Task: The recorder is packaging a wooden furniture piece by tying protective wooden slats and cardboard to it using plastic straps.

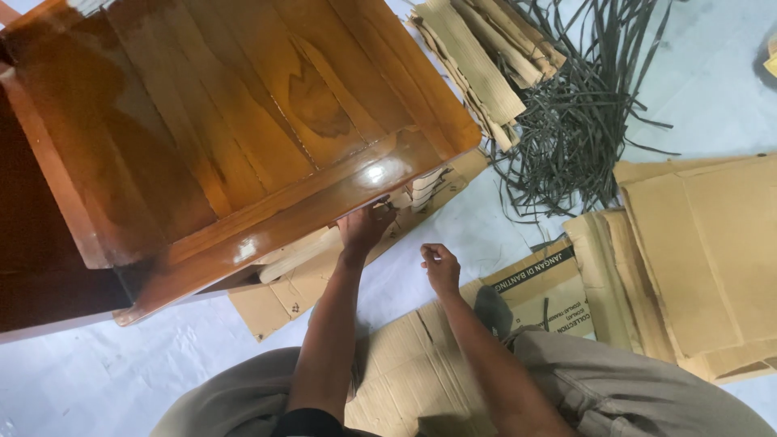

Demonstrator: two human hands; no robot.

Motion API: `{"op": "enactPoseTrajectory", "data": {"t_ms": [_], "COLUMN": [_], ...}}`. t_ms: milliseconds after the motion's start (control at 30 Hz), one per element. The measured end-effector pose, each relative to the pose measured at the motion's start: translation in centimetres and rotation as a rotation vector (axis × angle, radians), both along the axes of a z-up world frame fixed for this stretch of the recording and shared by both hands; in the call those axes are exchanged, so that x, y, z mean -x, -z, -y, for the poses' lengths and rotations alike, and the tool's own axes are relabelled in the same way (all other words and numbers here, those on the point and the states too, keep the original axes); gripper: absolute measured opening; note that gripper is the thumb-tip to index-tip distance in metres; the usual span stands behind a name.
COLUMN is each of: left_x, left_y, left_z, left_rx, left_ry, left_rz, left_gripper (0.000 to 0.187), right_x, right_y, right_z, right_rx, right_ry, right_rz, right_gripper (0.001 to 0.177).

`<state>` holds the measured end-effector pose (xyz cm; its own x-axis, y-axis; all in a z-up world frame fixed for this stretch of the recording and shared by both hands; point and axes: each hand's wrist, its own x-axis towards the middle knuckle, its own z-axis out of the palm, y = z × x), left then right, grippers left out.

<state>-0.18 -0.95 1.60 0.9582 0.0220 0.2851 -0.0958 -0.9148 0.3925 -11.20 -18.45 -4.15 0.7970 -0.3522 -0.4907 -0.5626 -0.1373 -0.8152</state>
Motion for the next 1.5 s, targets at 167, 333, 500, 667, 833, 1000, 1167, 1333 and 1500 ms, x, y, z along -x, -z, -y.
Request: {"op": "enactPoseTrajectory", "data": {"t_ms": [167,333,500,667,833,1000,1167,1333,1500], "left_x": [-0.9,-0.4,-0.6,-0.6,-0.9,-0.4,-0.6,-0.3,-0.5], "left_y": [3.5,1.6,0.8,1.8,2.4,1.4,1.9,0.6,1.1], "left_z": [-0.6,-0.3,-0.2,-0.2,-0.1,0.3,0.5,0.7,0.4], "left_rx": [-0.011,-0.023,-0.190,-0.198,-0.178,-0.202,-0.154,-0.151,-0.122], "left_ry": [-0.001,0.024,0.081,0.081,0.098,0.084,0.096,0.096,0.101], "left_rz": [-0.180,-0.355,-0.350,-0.408,-0.478,-0.311,-0.304,-0.251,-0.235], "left_gripper": [0.047,0.052,0.037,0.035,0.024,0.029,0.022,0.021,0.024], "right_x": [-0.4,-1.6,-4.4,-5.7,-7.3,-9.2,-11.0,-10.4,-11.2], "right_y": [3.0,2.6,7.7,5.9,4.8,7.4,10.0,7.5,8.4], "right_z": [2.9,6.8,14.2,17.6,20.2,21.2,21.7,19.2,19.9], "right_rx": [0.115,0.316,0.626,0.711,0.680,0.803,0.531,0.435,0.434], "right_ry": [0.062,0.124,0.113,0.037,0.050,-0.087,-0.075,-0.054,-0.056], "right_rz": [0.013,0.100,0.005,-0.030,-0.139,0.208,-0.078,-0.042,-0.062], "right_gripper": [0.019,0.021,0.031,0.036,0.035,0.052,0.049,0.052,0.057]}}
